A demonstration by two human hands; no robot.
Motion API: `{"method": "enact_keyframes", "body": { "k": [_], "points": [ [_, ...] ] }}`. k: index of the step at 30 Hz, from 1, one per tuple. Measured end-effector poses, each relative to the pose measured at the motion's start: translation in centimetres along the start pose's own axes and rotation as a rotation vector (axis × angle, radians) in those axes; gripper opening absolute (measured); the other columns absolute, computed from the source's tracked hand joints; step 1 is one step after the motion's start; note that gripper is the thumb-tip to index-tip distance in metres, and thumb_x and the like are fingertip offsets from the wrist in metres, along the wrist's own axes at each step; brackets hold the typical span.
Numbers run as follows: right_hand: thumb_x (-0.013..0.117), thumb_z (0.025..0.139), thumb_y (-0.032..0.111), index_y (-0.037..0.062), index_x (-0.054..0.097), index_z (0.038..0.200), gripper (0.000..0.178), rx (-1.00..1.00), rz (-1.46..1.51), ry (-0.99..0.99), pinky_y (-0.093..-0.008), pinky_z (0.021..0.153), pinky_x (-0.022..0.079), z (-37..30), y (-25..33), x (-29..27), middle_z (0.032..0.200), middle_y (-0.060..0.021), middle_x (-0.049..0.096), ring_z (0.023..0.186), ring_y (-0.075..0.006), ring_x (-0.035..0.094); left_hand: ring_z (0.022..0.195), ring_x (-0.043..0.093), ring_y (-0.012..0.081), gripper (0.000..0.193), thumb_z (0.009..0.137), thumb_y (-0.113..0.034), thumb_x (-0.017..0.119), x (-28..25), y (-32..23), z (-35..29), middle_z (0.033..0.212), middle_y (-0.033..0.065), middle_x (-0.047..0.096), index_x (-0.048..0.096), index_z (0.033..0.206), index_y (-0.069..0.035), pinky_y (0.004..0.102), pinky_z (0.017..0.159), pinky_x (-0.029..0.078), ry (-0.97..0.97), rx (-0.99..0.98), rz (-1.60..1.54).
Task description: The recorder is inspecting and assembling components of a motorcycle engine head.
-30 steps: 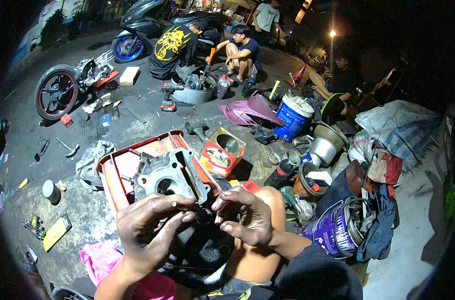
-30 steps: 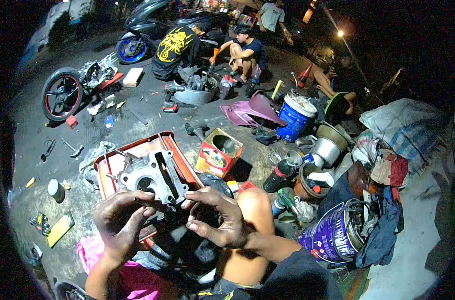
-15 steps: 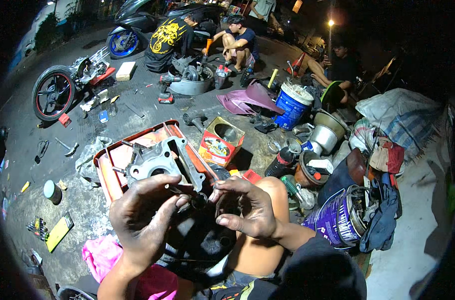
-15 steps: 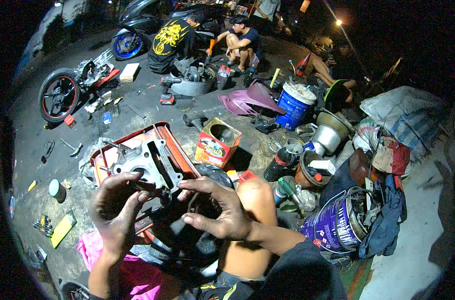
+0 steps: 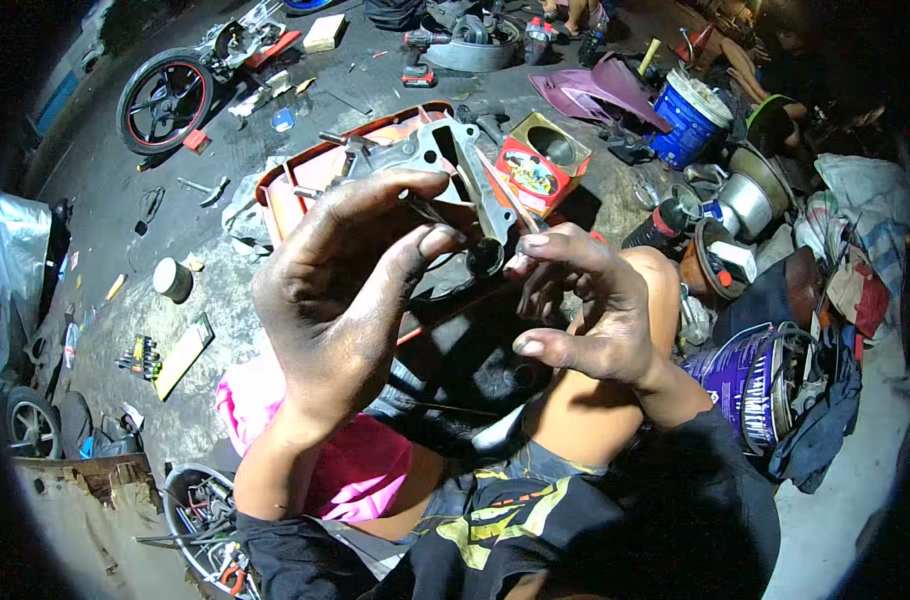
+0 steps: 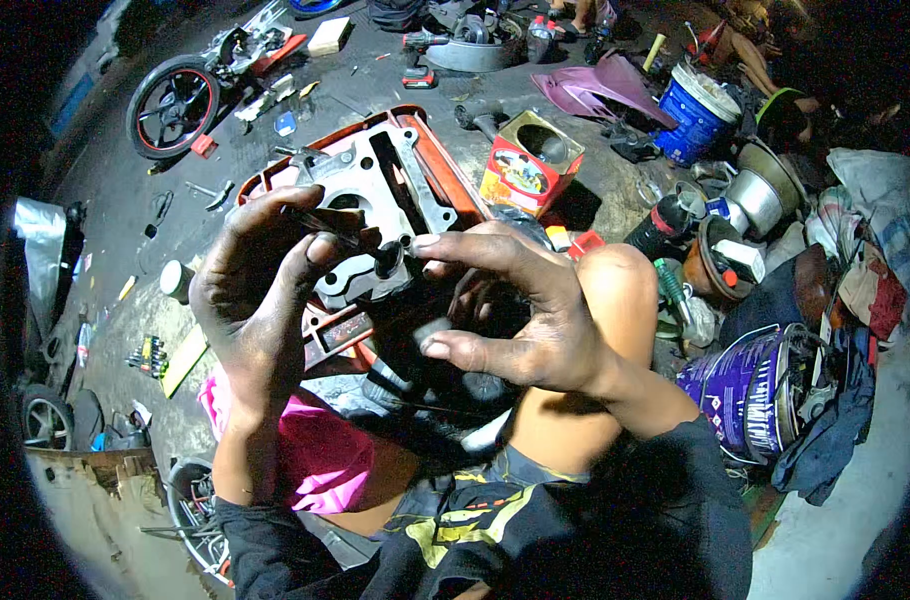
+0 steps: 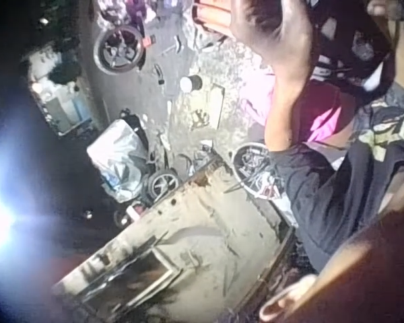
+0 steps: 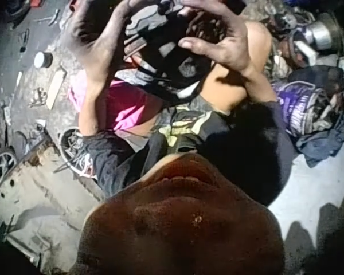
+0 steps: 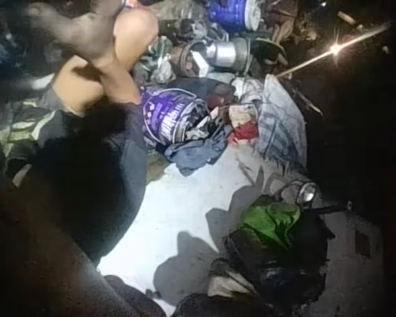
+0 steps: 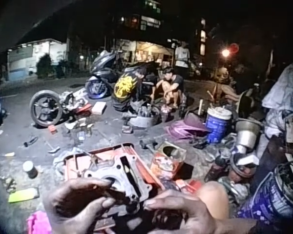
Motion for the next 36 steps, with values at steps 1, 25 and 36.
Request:
{"method": "enact_keyframes", "body": {
  "k": [1,25,36],
  "points": [
    [0.081,0.069,0.013,0.0064,0.056,0.124,0.061,0.002,-0.005,0.002,-0.0230,0.068,0.046,-0.06,0.16,0.04,0.101,-0.0073,0.060,0.076,-0.0101,0.058,0.098,0.062,0.0157,0.026,0.086,0.010,0.055,-0.03,0.14,-0.01,0.110,0.0110,0.063,0.058,0.112,0.006,0.0285,0.087,0.052,-0.001,0.001,-0.005],
    [0.083,0.065,0.016,0.0063,0.056,0.123,0.064,0.045,-0.070,0.035,-0.0248,0.069,0.047,-0.32,0.37,-0.30,0.104,-0.0078,0.061,0.085,-0.0131,0.057,0.098,0.064,0.0205,0.027,0.086,0.007,0.056,0.81,0.39,0.17,0.108,0.0131,0.064,0.057,0.113,0.004,0.0342,0.087,0.053,0.054,0.058,0.039],
    [0.083,0.066,0.014,0.0069,0.055,0.125,0.065,0.063,-0.049,0.045,-0.0248,0.068,0.048,-0.32,0.40,-0.30,0.103,-0.0087,0.060,0.086,-0.0131,0.058,0.099,0.064,0.0223,0.027,0.086,0.008,0.055,0.94,0.57,0.04,0.108,0.0134,0.063,0.056,0.113,0.004,0.0344,0.086,0.053,0.060,0.048,0.027]
  ]
}}
Point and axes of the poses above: each hand's wrist, its own z-axis towards the middle knuckle, its own x-axis out of the palm, y = z × x, the point moved 6 cm from there along z, towards the middle knuckle
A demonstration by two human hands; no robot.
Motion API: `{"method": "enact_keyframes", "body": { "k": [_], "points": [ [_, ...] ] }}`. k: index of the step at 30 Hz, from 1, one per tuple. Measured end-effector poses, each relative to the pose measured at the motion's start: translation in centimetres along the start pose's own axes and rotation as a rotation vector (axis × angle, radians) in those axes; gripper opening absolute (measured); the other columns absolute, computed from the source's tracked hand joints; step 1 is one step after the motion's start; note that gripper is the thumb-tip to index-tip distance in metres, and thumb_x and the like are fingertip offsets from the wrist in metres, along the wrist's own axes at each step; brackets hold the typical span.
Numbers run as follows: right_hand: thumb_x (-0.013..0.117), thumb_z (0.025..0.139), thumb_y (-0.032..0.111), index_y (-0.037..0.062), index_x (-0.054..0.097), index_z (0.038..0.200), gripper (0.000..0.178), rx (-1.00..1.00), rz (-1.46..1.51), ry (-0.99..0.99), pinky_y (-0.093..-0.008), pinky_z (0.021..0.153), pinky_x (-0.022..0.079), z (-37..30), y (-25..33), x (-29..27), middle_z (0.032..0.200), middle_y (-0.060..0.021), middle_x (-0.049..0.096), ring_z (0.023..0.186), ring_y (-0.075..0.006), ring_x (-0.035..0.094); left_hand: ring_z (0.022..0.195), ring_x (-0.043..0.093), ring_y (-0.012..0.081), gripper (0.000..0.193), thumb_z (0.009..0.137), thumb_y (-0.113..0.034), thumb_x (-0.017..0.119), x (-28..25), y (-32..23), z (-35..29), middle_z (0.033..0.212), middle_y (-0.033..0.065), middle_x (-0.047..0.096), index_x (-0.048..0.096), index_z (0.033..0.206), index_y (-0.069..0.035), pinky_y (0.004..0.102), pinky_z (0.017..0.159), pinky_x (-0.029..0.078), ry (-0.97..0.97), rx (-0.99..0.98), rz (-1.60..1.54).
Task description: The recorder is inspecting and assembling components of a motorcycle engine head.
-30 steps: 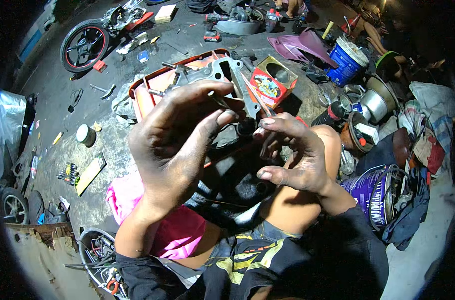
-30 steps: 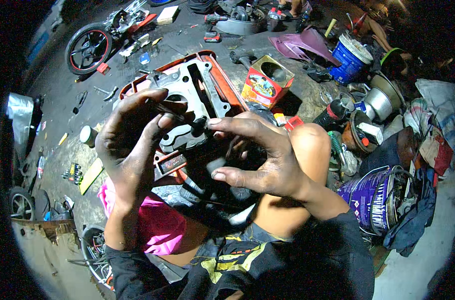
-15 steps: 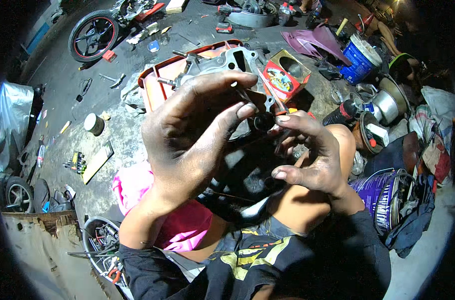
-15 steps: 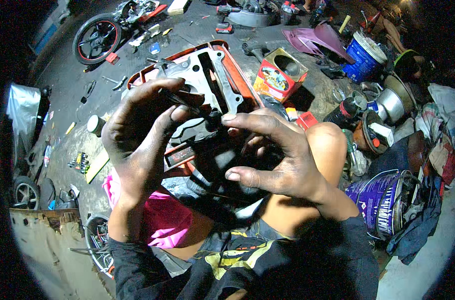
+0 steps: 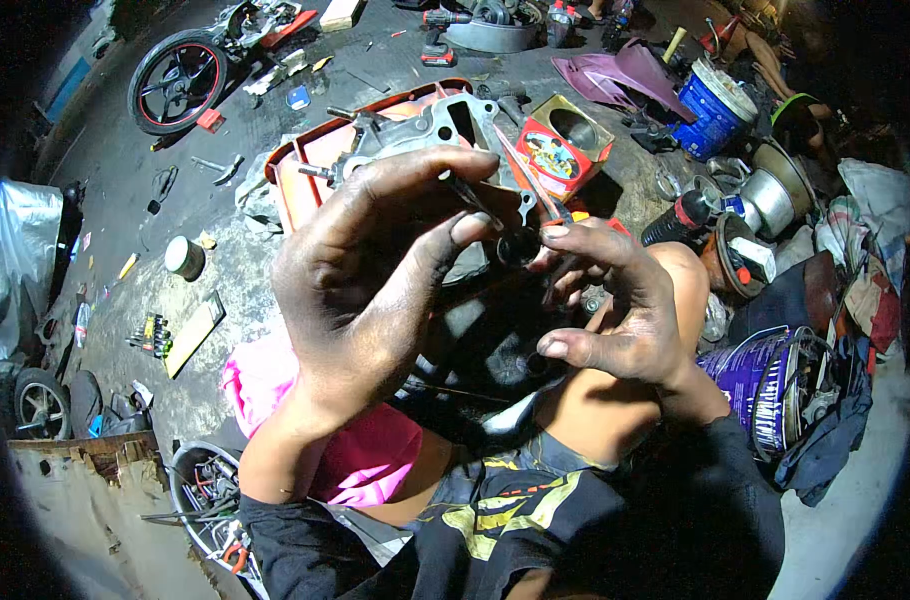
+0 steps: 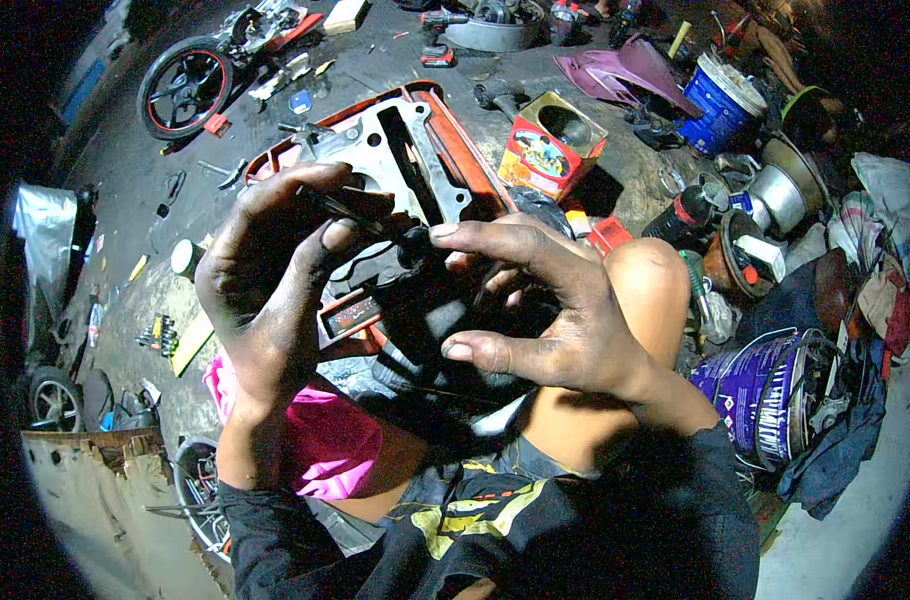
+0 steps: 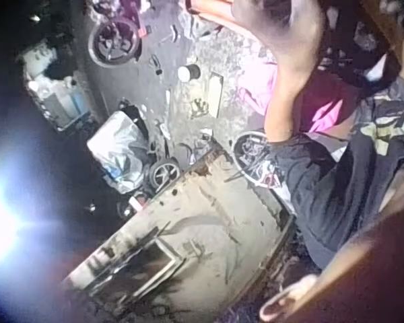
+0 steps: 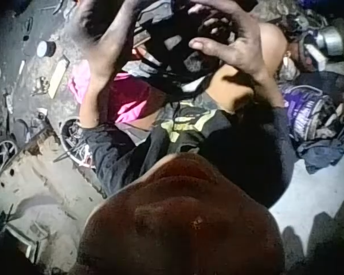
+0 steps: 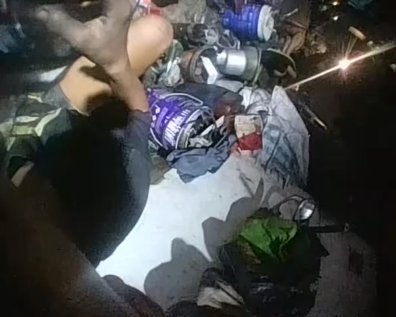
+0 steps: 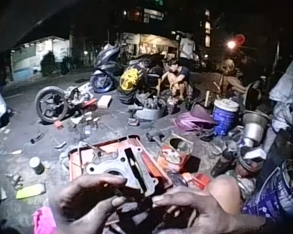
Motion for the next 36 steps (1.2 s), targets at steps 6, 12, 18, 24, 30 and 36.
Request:
{"method": "enact_keyframes", "body": {
  "k": [6,12,18,24,30,36],
  "points": [
    [0.082,0.068,0.017,0.0071,0.055,0.125,0.065,-0.020,-0.009,0.003,-0.0240,0.068,0.048,-0.01,-0.29,-0.06,0.102,-0.0087,0.060,0.084,-0.0129,0.058,0.098,0.064,0.0220,0.027,0.085,0.009,0.056,-0.09,-0.31,0.07,0.110,0.0126,0.063,0.057,0.112,0.003,0.0339,0.087,0.053,0.023,0.083,0.101],
    [0.082,0.067,0.018,0.0081,0.055,0.126,0.065,-0.022,-0.022,-0.016,-0.0245,0.068,0.048,0.01,-0.10,-0.32,0.101,-0.0087,0.060,0.085,-0.0133,0.059,0.098,0.064,0.0220,0.028,0.085,0.009,0.055,0.18,-0.29,0.07,0.109,0.0130,0.063,0.057,0.112,0.003,0.0336,0.086,0.053,0.034,0.052,0.048],
    [0.082,0.068,0.019,0.0088,0.056,0.125,0.064,-0.029,-0.037,-0.025,-0.0248,0.068,0.048,-0.03,-0.14,-0.30,0.104,-0.0091,0.061,0.089,-0.0138,0.059,0.098,0.065,0.0245,0.026,0.086,0.007,0.055,0.05,-0.17,-0.08,0.110,0.0151,0.063,0.055,0.111,0.005,0.0344,0.086,0.053,0.035,0.006,0.084],
    [0.082,0.068,0.020,0.0091,0.056,0.125,0.063,-0.033,-0.051,-0.024,-0.0248,0.067,0.048,-0.06,-0.06,-0.41,0.106,-0.0087,0.062,0.090,-0.0139,0.059,0.099,0.064,0.0253,0.026,0.086,0.006,0.056,0.16,-0.07,-0.12,0.112,0.0153,0.062,0.054,0.112,0.004,0.0350,0.086,0.053,0.060,0.038,0.083],
    [0.082,0.069,0.020,0.0104,0.056,0.126,0.064,0.035,-0.034,-0.021,-0.0248,0.066,0.048,-0.25,-0.63,-0.55,0.107,-0.0085,0.062,0.091,-0.0143,0.060,0.099,0.063,0.0201,0.028,0.085,0.010,0.054,0.07,0.15,-0.27,0.111,0.0131,0.062,0.056,0.112,0.006,0.0304,0.087,0.050,0.039,-0.005,0.051],
    [0.082,0.069,0.021,0.0106,0.056,0.127,0.064,0.028,-0.020,-0.007,-0.0245,0.067,0.048,-0.14,-0.39,-0.46,0.103,-0.0088,0.061,0.085,-0.0129,0.059,0.099,0.063,0.0212,0.028,0.084,0.009,0.055,0.13,-0.18,-0.20,0.113,0.0128,0.060,0.056,0.112,0.004,0.0320,0.088,0.051,0.063,0.050,0.072]
  ]
}}
Point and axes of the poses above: each hand's wrist, its own z-axis towards the middle knuckle, its own x-axis out of the palm, y = z × x, the point moved 6 cm from there along z, towards the middle knuckle
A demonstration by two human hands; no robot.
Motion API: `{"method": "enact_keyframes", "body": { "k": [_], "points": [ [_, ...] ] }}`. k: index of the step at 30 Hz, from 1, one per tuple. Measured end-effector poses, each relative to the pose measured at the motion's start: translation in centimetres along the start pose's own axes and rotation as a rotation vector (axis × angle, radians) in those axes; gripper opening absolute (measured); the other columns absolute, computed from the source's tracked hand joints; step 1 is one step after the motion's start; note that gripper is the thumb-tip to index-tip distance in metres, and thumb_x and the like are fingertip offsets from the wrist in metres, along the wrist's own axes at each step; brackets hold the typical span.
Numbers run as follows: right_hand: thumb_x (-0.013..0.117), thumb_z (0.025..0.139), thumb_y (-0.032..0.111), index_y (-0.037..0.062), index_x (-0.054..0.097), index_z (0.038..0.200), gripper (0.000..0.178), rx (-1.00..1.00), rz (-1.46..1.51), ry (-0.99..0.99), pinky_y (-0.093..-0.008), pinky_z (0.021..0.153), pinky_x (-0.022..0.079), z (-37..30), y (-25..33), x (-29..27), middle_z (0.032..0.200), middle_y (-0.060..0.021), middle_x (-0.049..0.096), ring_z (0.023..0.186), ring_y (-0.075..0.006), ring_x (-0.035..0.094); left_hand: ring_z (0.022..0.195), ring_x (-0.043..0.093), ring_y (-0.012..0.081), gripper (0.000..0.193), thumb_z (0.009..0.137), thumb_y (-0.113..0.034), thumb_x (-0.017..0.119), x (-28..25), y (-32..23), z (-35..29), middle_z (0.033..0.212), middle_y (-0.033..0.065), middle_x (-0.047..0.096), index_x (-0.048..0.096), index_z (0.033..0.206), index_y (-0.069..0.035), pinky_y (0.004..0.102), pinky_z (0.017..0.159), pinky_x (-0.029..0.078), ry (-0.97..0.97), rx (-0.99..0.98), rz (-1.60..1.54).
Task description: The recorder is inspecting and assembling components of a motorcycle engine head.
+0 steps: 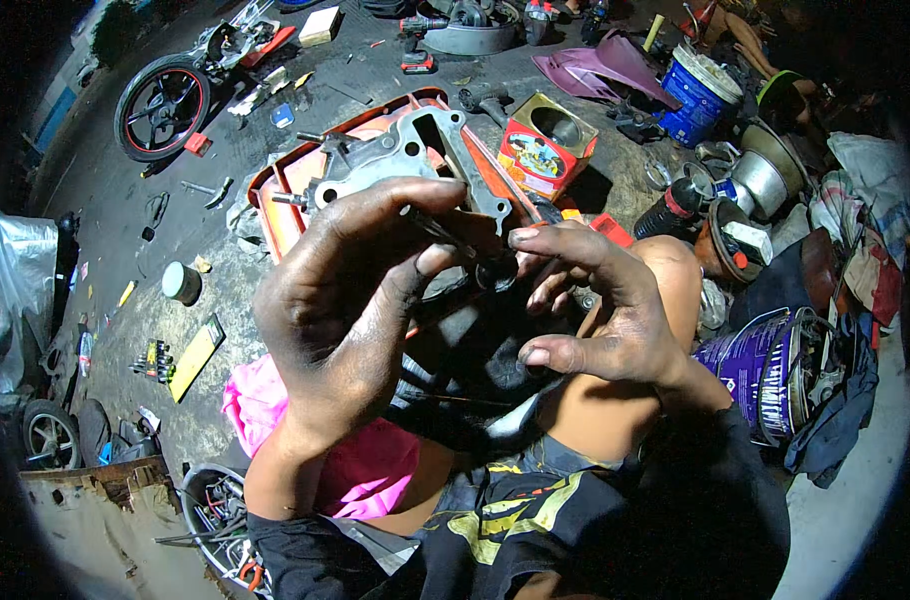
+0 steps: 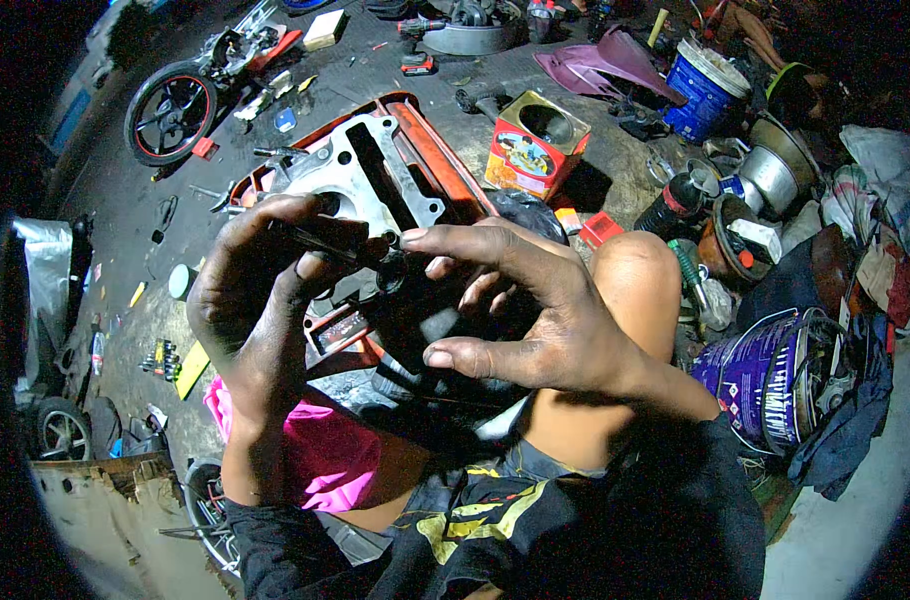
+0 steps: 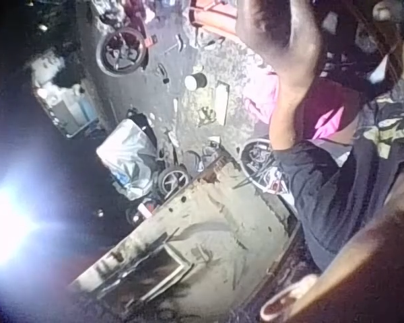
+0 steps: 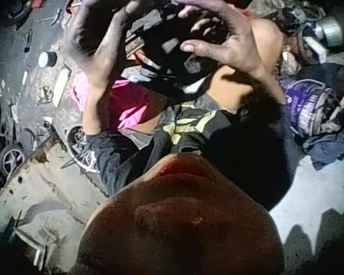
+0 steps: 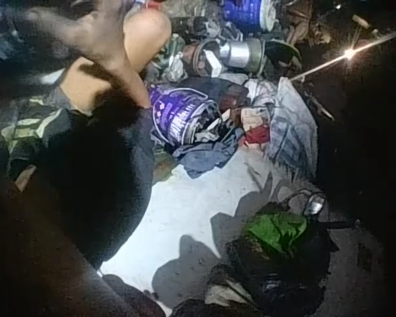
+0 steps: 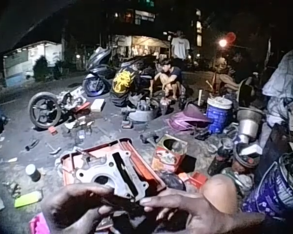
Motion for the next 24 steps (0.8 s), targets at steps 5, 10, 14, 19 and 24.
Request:
{"method": "enact_keyframes", "body": {
  "k": [5,10,14,19,24],
  "points": [
    [0.081,0.070,0.020,0.0104,0.055,0.127,0.064,0.010,0.057,0.024,-0.0242,0.068,0.048,-0.1,-0.1,0.1,0.106,-0.0092,0.060,0.086,-0.0132,0.059,0.098,0.063,0.0181,0.028,0.085,0.014,0.050,0.1,0.0,0.0,0.107,0.0139,0.063,0.056,0.111,0.008,0.0283,0.087,0.049,-0.003,-0.048,-0.066],
    [0.081,0.070,0.020,0.0103,0.055,0.127,0.063,0.032,0.052,0.035,-0.0242,0.068,0.047,0.0,-0.2,0.1,0.106,-0.0092,0.059,0.086,-0.0129,0.058,0.097,0.064,0.0211,0.027,0.085,0.015,0.048,0.2,-0.3,0.0,0.106,0.0151,0.062,0.055,0.110,0.008,0.0303,0.087,0.050,0.012,-0.006,-0.144],
    [0.080,0.071,0.018,0.0110,0.055,0.127,0.063,0.026,0.038,0.038,-0.0246,0.069,0.048,-0.1,-0.3,-0.1,0.106,-0.0085,0.059,0.084,-0.0121,0.058,0.095,0.064,0.0224,0.027,0.085,0.015,0.048,0.3,-0.3,0.0,0.106,0.0163,0.061,0.055,0.110,0.008,0.0316,0.086,0.051,0.012,0.046,-0.144],
    [0.077,0.071,0.011,0.0089,0.042,0.137,0.074,0.181,0.375,0.085,-0.0242,0.072,0.049,-0.3,-0.5,0.2,0.106,-0.0095,0.059,0.081,-0.0120,0.059,0.095,0.064,0.0209,0.025,0.085,0.015,0.051,0.2,-0.5,0.0,0.102,0.0147,0.062,0.056,0.108,0.007,0.0308,0.085,0.051,-0.010,0.006,-0.153],
    [0.076,0.067,0.011,0.0079,0.020,0.147,0.098,0.366,0.928,0.215,-0.0231,0.073,0.050,-0.8,-0.8,1.2,0.102,-0.0125,0.060,0.079,-0.0134,0.060,0.093,0.064,0.0194,0.021,0.085,0.012,0.055,-0.2,-0.4,0.1,0.101,0.0133,0.063,0.057,0.105,0.008,0.0300,0.085,0.051,-0.051,-0.017,-0.117]
  ]
}}
Point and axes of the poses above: each hand's wrist, its own z-axis towards the middle knuckle, its own x-axis out of the palm, y = z × x, the point moved 6 cm from there along z, towards the middle knuckle
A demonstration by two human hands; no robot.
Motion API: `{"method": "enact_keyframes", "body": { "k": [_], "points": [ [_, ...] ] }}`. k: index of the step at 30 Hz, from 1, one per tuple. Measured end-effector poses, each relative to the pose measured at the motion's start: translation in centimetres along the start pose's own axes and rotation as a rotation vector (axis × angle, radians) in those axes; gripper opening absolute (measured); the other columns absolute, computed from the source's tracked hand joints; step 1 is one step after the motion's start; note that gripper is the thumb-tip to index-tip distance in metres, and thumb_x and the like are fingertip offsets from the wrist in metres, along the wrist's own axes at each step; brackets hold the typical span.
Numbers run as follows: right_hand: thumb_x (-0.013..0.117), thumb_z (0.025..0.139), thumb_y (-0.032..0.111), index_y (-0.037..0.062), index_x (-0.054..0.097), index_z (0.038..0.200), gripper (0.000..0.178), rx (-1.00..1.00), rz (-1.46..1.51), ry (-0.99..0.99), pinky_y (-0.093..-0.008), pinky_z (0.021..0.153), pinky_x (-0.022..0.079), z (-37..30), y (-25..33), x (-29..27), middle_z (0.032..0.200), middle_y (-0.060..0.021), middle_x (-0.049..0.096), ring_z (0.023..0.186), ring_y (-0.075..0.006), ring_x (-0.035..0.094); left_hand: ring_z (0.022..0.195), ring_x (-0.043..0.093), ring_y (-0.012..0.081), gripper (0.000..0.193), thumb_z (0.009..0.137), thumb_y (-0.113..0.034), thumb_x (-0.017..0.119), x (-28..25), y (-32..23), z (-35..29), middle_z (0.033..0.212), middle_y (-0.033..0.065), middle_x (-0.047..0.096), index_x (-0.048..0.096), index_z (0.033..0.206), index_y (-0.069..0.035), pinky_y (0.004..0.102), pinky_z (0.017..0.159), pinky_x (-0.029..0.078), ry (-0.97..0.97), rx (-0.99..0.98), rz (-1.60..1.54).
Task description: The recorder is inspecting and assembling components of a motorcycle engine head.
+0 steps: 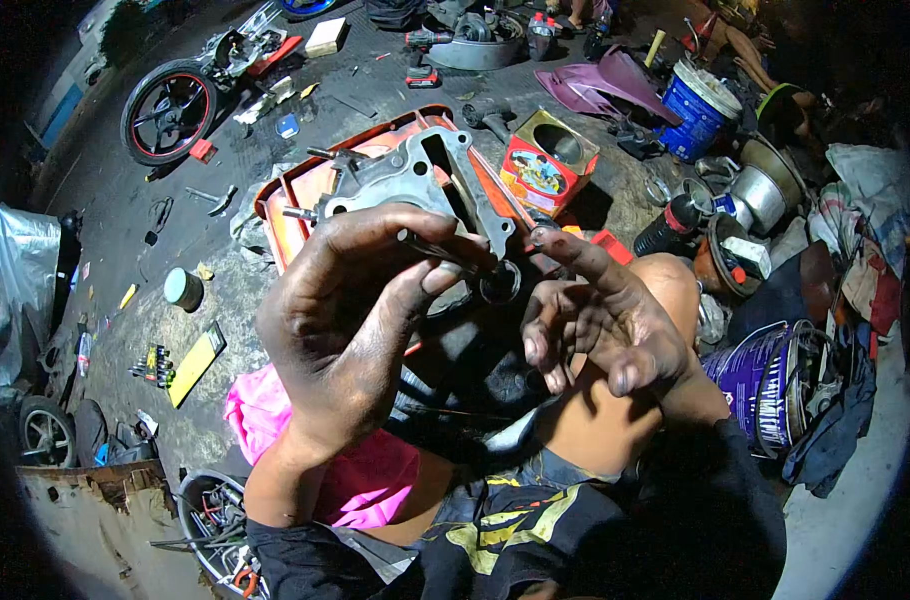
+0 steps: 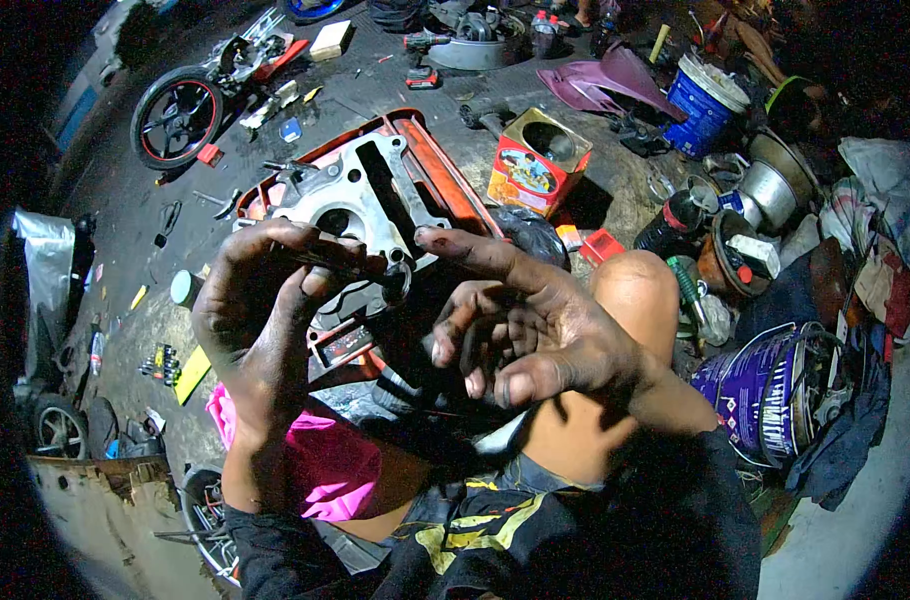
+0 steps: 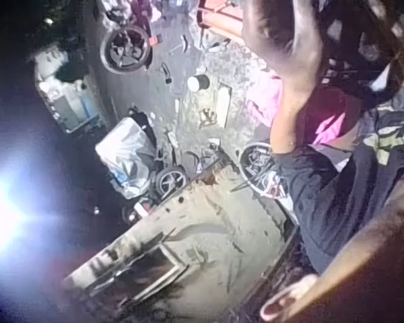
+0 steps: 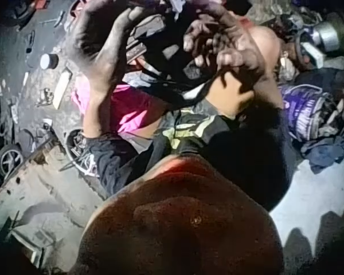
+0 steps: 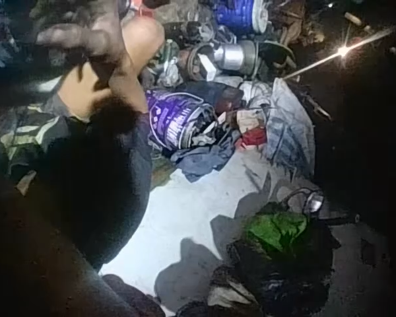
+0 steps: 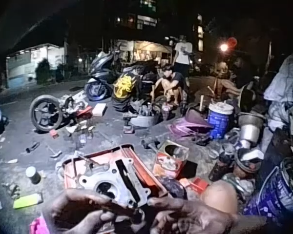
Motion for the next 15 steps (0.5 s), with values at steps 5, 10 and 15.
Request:
{"method": "enact_keyframes", "body": {
  "k": [5,10,15],
  "points": [
    [0.076,0.068,0.014,0.0104,0.012,0.150,0.104,0.089,-0.127,0.031,-0.0233,0.074,0.048,0.36,-0.58,0.56,0.101,-0.0124,0.060,0.080,-0.0124,0.059,0.094,0.064,0.0192,0.021,0.084,0.013,0.056,-0.61,0.40,-0.02,0.100,0.0126,0.061,0.056,0.104,0.006,0.0301,0.083,0.053,-0.054,-0.042,-0.066],
    [0.079,0.070,0.010,0.0119,0.010,0.150,0.106,0.066,-0.253,0.098,-0.0238,0.072,0.048,-0.15,-0.65,0.94,0.104,-0.0092,0.060,0.080,-0.0115,0.058,0.092,0.064,0.0175,0.022,0.085,0.011,0.058,-0.58,0.17,0.01,0.100,0.0123,0.062,0.055,0.106,0.006,0.0289,0.082,0.054,-0.062,-0.041,-0.103],
    [0.079,0.071,0.012,0.0125,0.013,0.150,0.104,0.051,-0.378,0.132,-0.0239,0.070,0.048,0.26,-1.03,0.78,0.103,-0.0089,0.060,0.079,-0.0104,0.058,0.092,0.064,0.0168,0.021,0.085,0.010,0.058,-0.95,0.52,-0.31,0.100,0.0122,0.062,0.055,0.106,0.006,0.0286,0.082,0.054,-0.084,-0.061,-0.101]
  ]
}}
Point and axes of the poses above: each hand's wrist, its own z-axis towards the middle knuckle, its own x-axis out of the palm, y = z × x, the point moved 6 cm from there along z, towards the middle knuckle
